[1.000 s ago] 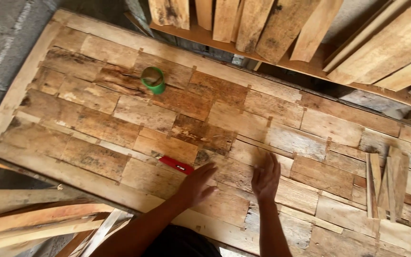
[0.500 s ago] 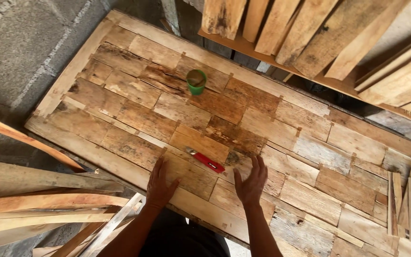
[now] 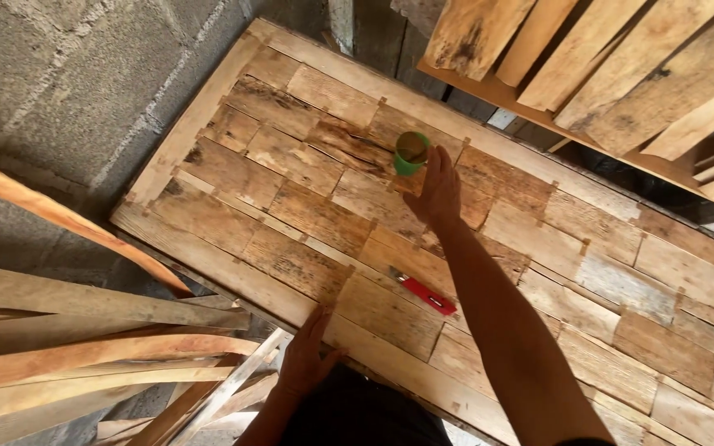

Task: Apply tape to secure wood pieces on a wooden panel.

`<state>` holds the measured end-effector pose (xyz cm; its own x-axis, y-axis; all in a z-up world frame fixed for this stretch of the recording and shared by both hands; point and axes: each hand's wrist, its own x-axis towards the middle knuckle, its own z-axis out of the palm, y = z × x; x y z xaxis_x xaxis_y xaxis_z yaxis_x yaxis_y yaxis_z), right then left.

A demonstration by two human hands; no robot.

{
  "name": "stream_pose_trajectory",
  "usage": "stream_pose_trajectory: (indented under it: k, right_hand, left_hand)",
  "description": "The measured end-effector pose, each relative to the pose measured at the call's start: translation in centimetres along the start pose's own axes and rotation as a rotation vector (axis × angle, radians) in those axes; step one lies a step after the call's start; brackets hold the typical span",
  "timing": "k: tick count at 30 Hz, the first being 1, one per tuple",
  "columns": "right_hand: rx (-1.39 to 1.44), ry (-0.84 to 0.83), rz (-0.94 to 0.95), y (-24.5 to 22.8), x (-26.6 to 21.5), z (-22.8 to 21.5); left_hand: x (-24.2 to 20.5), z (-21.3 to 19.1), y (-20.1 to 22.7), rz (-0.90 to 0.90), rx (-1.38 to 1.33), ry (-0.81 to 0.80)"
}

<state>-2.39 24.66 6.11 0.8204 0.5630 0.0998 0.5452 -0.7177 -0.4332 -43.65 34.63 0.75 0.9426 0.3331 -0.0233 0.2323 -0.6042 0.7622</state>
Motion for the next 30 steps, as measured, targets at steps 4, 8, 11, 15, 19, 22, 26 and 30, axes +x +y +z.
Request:
stream_pose_trajectory:
  k: [4, 8, 11, 15, 19, 22, 26, 30]
  right_hand:
    - [-0.079, -0.078, 0.072, -0.4, 3.9, 0.8]
    - [-0.062, -0.098, 0.152, -0.3, 6.4, 1.3]
    - [-0.024, -0.117, 0.212, -0.3, 6.9, 1.8]
    - [0.007, -0.116, 0.257, 0.2, 7.4, 3.2]
    - [-0.001, -0.077, 0.262, -0.6, 7.5, 3.4]
    - [0.024, -0.059, 0.284, -1.1, 7.4, 3.6]
    - [0.075, -0.031, 0.288, -1.5, 6.9, 2.6]
    - [0.117, 0.011, 0.296, -0.7, 5.4, 1.1]
  left_hand:
    - [-0.1, -1.2, -1.2, -0.010, -0.024, 0.011]
    - [0.8, -3.4, -0.8, -0.051, -0.115, -0.008]
    - [0.9, -4.2, -1.0, -0.077, -0.130, -0.033]
    - [1.2, -4.4, -1.6, -0.085, -0.121, -0.024]
    - [2.4, -5.5, -0.3, -0.101, -0.106, -0.045]
    - [2.6, -5.7, -0.1, -0.036, -0.115, 0.003]
    - [3.4, -6.0, 0.7, -0.061, -0.138, 0.001]
    - [4.1, -5.4, 1.0, -0.092, -0.091, -0.063]
